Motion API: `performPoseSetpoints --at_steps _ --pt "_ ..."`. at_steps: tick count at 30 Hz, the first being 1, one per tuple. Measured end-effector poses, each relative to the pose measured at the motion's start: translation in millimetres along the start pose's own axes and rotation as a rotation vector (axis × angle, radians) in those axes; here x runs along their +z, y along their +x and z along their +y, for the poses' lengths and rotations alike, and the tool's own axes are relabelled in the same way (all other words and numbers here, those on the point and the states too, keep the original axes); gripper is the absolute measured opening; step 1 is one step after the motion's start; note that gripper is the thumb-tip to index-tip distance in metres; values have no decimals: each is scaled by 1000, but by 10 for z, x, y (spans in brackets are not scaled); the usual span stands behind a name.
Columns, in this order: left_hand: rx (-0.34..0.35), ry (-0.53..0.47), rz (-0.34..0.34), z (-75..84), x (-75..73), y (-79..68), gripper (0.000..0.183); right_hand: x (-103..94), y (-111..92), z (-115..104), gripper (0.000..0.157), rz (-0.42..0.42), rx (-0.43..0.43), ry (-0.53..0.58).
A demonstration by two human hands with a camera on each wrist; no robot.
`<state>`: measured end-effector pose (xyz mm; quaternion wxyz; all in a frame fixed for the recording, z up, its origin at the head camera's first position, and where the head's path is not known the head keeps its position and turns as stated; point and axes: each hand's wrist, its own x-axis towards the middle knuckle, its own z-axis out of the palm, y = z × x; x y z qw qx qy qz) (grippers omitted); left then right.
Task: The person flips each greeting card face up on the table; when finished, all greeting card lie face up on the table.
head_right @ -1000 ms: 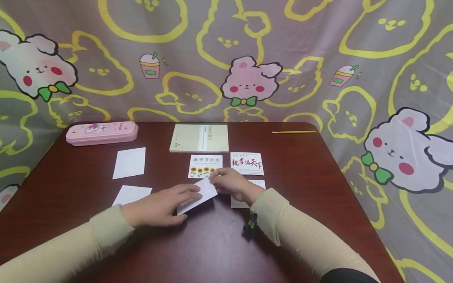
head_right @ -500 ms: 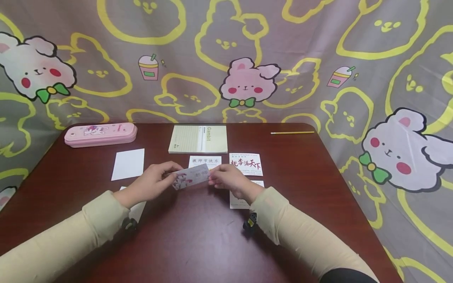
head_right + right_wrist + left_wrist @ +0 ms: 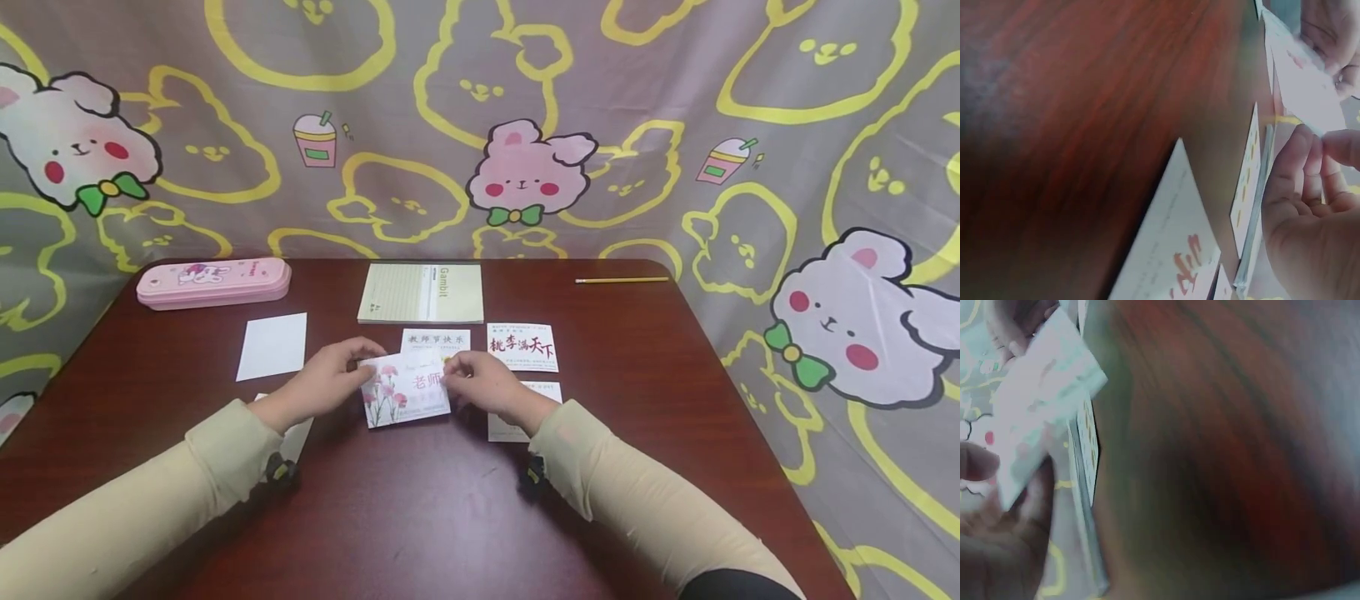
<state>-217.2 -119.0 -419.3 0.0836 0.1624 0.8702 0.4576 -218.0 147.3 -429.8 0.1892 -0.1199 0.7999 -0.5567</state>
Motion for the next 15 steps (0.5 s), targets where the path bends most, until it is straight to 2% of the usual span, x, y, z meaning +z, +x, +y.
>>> performPoseSetpoints --at_steps 4,6,8,11,15 --pt "-225 -347 7 -57 36 8 39 3 -9 37 8 9 56 65" --pt "-296 -484 11 -74 62 0 38 3 -10 55 6 25 96 111" --pt "-319 -527 11 -91 91 -14 32 3 -6 73 5 40 125 147" --pt "-321 -511 11 -110 135 -40 22 9 -8 100 4 54 145 164" --pt "-326 -480 4 -138 186 -52 15 27 -34 143 16 76 109 124"
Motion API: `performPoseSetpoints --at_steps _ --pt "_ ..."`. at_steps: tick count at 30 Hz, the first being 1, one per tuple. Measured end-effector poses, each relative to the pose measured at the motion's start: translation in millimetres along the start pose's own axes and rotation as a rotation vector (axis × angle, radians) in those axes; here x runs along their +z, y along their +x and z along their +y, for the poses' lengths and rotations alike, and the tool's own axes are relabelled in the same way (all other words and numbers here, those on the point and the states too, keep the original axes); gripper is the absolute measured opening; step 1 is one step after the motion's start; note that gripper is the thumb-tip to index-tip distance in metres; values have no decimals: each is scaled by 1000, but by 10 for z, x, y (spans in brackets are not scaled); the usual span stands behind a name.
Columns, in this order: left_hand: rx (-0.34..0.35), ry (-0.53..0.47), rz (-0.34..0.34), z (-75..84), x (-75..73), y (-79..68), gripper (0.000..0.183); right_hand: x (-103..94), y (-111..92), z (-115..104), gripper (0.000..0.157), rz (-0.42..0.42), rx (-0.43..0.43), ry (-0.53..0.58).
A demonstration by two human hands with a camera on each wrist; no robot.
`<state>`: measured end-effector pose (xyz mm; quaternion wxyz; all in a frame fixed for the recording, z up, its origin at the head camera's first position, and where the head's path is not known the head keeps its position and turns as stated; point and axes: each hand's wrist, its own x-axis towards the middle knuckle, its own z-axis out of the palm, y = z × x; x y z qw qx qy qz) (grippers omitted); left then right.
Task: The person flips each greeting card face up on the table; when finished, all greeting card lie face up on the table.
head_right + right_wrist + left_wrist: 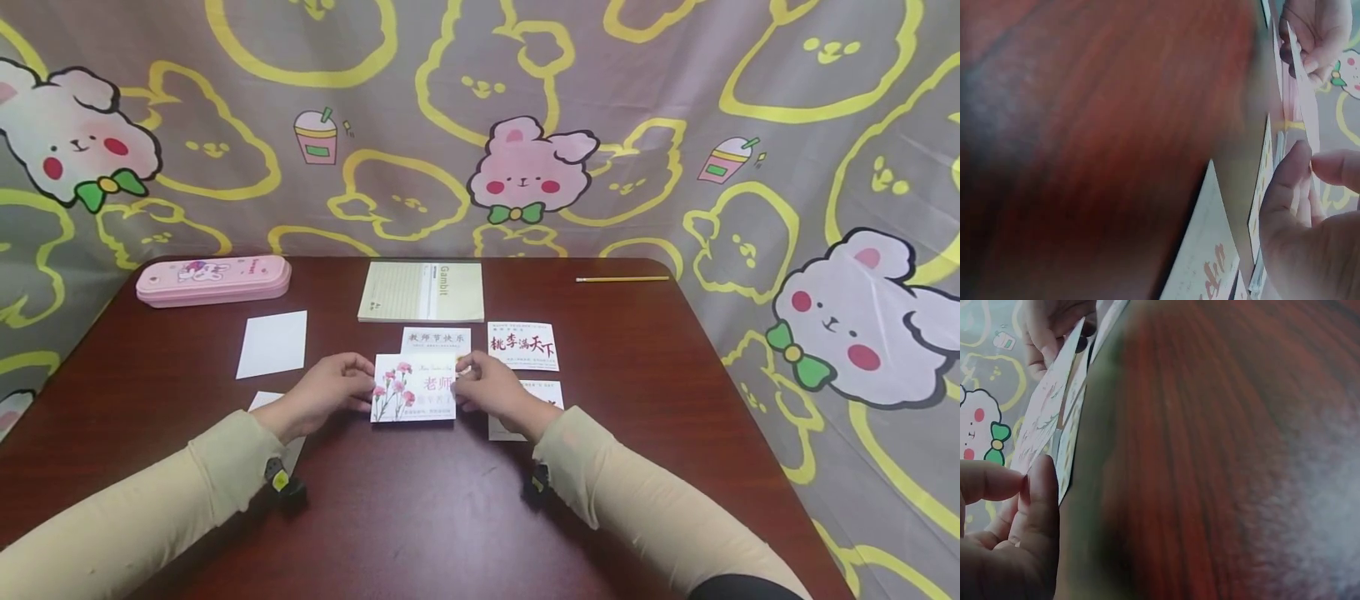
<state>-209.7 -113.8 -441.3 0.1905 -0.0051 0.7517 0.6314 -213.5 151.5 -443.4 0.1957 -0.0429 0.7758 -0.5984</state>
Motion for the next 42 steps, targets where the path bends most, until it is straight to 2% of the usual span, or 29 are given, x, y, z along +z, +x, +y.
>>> performPoseSetpoints --at_steps 4,9,13,18,21,26,36,42 --pt "-17 44 -32 -35 21 1 16 6 -49 40 17 6 -43 -118" --pt "-62 86 -149 -40 13 -25 25 -15 -120 17 7 -44 -30 -340" --pt "-66 152 -221 -19 10 -28 29 -37 -140 -44 5 -107 -14 -507" --pt "-36 295 -254 42 32 -49 25 -50 -107 -104 11 -130 -103 -798" --pt "-20 375 -257 83 44 -51 22 -52 -92 -131 14 -129 -156 -912" --pt "-2 437 -248 105 39 -28 21 -43 -64 -165 15 -158 -167 -965" --pt "34 443 -243 83 22 -16 21 -61 -11 -179 10 -207 -188 -990" --pt "71 439 -188 87 -135 -44 30 -71 55 -297 7 -187 -204 -921"
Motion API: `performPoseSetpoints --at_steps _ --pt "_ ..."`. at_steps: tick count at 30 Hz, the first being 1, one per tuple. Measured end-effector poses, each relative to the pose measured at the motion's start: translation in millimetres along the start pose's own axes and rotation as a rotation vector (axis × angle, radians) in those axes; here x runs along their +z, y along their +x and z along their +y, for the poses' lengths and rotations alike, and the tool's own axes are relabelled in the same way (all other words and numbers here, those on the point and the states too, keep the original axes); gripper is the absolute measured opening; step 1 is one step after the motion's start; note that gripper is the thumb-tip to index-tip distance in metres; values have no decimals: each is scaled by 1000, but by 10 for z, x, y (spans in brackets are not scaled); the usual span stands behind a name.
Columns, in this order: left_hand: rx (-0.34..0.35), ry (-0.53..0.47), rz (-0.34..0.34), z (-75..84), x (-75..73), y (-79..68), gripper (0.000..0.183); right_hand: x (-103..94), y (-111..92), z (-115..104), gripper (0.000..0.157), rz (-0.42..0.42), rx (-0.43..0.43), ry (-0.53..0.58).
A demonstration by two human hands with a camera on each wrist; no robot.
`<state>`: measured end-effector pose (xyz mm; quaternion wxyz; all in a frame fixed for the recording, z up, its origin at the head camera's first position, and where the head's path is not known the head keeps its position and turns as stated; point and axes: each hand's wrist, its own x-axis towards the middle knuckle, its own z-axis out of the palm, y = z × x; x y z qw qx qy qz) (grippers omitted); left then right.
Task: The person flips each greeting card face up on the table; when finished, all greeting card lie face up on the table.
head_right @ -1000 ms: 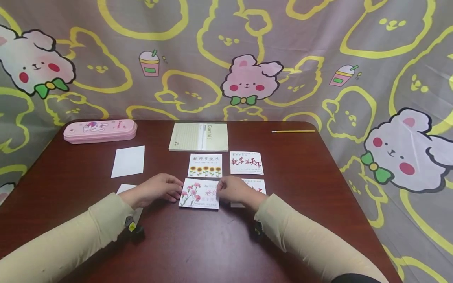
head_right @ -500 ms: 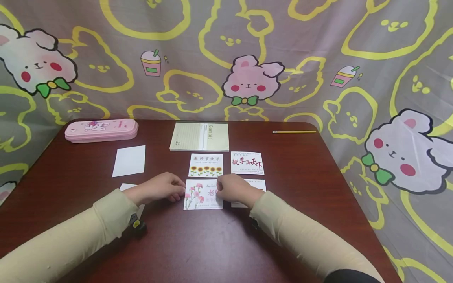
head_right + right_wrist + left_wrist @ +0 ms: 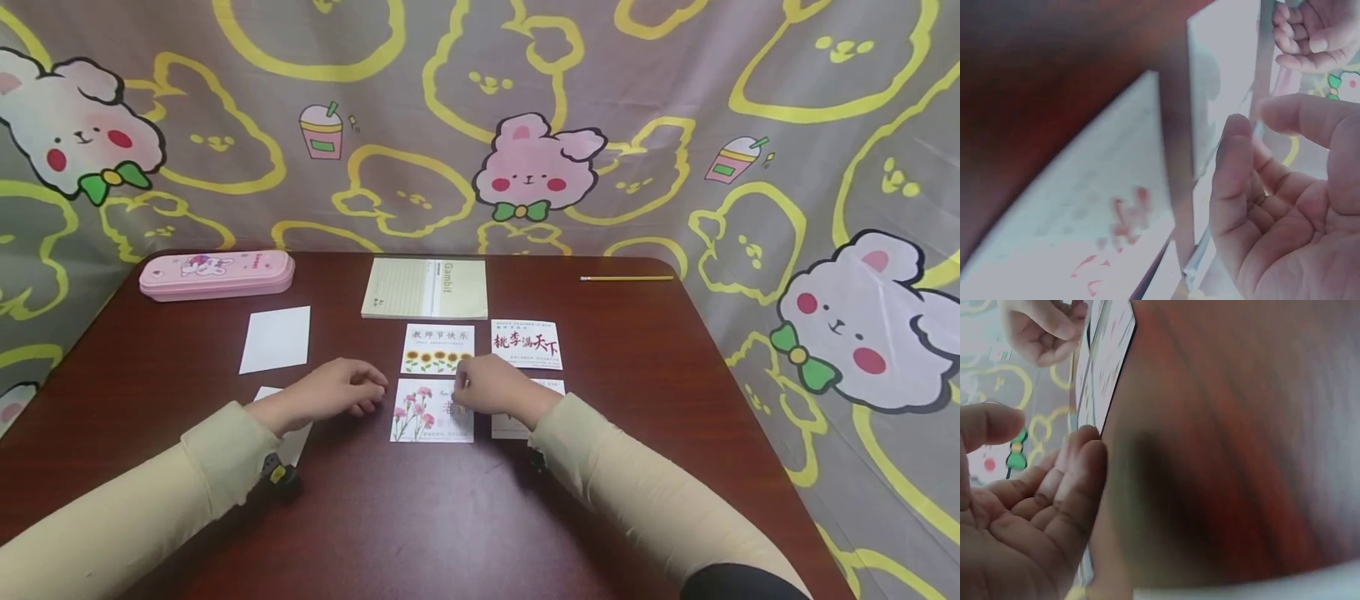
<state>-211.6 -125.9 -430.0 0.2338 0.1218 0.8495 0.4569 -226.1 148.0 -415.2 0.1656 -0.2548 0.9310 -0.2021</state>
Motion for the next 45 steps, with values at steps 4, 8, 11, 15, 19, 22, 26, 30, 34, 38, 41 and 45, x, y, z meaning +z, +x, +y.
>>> performPoseSetpoints --at_steps 4,8,11,15,19,22,26,30,34,38,41,45 --pt "35 -8 79 -8 -222 -82 34 -102 114 -68 10 26 15 120" --pt "85 33 165 -44 -458 -153 36 -165 267 -162 11 50 52 315" --pt "96 76 226 -98 -613 -184 37 -158 407 -234 14 59 73 474" --pt "92 204 309 -212 -803 -212 39 -103 601 -331 15 52 105 689" --pt "86 346 354 -365 -963 -254 41 -43 784 -449 14 39 137 875" --pt "74 377 359 -481 -1042 -285 45 -12 909 -549 14 25 128 957" --pt "69 434 350 -614 -1111 -295 53 29 1064 -686 17 0 113 1025" --pt "66 500 298 -689 -1136 -275 62 103 1224 -817 26 -38 134 1089" --pt "29 564 220 -705 -1118 -238 71 202 1367 -943 37 -65 163 1158" --pt "17 640 158 -709 -1075 -198 71 301 1465 -1068 41 -72 192 1213" --pt "41 676 137 -689 -1019 -180 67 365 1505 -1135 41 -67 221 1240" --pt "76 685 134 -605 -946 -169 62 401 1528 -1167 40 -50 272 1287"
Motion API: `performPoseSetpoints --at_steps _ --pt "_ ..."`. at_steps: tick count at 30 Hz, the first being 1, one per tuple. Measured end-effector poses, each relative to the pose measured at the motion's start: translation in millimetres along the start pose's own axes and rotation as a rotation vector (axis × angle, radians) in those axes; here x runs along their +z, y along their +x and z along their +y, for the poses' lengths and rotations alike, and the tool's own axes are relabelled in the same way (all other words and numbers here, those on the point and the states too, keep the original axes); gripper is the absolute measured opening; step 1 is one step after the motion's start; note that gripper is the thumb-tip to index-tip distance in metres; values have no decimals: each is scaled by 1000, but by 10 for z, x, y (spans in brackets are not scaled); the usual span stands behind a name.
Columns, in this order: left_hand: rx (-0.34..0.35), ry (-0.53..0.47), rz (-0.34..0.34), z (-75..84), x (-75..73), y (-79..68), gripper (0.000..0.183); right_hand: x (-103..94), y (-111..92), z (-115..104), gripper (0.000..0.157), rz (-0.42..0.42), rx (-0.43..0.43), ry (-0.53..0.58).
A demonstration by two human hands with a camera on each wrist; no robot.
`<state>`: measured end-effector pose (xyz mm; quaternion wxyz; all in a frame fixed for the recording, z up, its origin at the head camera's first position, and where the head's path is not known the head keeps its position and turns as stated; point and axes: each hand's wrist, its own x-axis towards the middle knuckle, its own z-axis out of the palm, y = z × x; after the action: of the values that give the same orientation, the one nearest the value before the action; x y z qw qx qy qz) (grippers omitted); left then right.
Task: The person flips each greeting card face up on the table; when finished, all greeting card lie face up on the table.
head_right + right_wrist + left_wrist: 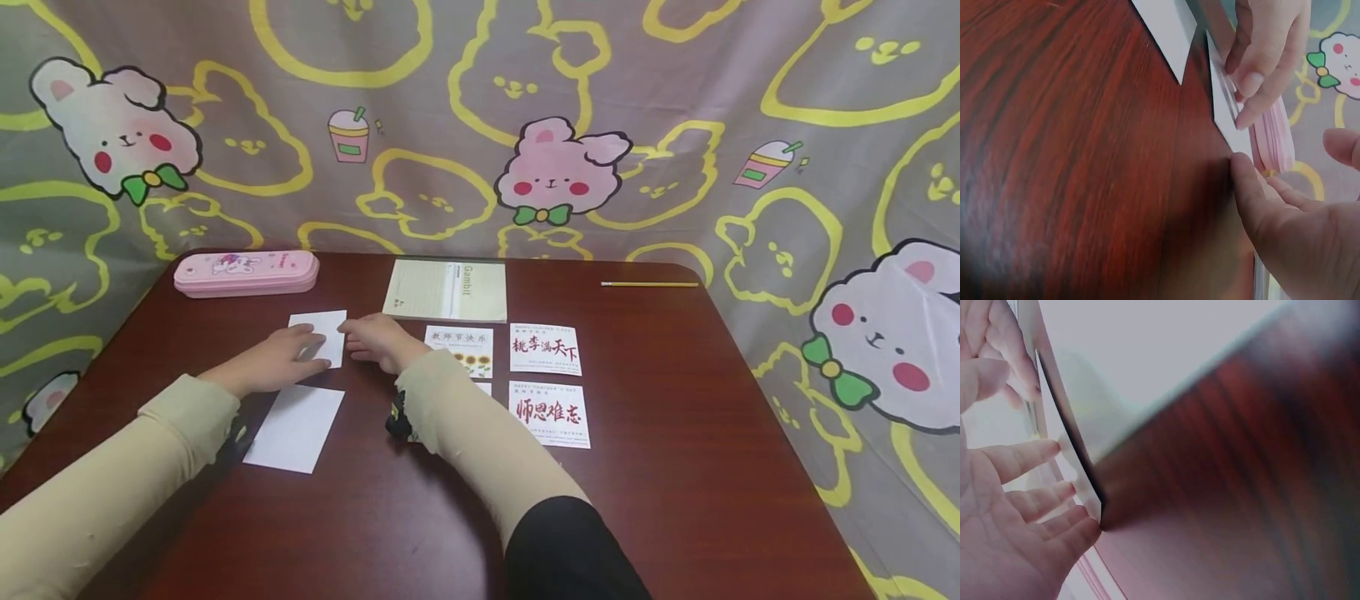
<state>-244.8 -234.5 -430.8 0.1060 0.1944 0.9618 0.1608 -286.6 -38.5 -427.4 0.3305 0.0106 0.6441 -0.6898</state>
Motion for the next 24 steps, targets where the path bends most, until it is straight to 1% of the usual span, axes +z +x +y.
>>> performPoseSetpoints --at_steps 4,6,9,11,14,17,20,24 --pt "10 22 16 88 -13 48 60 -23 -9 -30 37 23 20 49" --pt "-3 30 14 119 -11 61 59 -31 -18 -47 33 26 26 54" --pt "-14 35 3 155 9 69 59 -41 -39 -69 30 27 42 21" --pt "-17 36 -3 185 24 72 59 -46 -61 -86 32 33 51 -24" --pt "-10 47 2 215 40 84 59 -58 -96 -114 39 45 55 -92" --pt "-1 58 12 223 47 98 58 -68 -126 -138 40 57 55 -122" --pt "-6 57 11 211 59 103 60 -73 -141 -142 37 75 68 -103" --pt "-37 9 5 199 75 88 72 -71 -136 -130 36 64 74 -38"
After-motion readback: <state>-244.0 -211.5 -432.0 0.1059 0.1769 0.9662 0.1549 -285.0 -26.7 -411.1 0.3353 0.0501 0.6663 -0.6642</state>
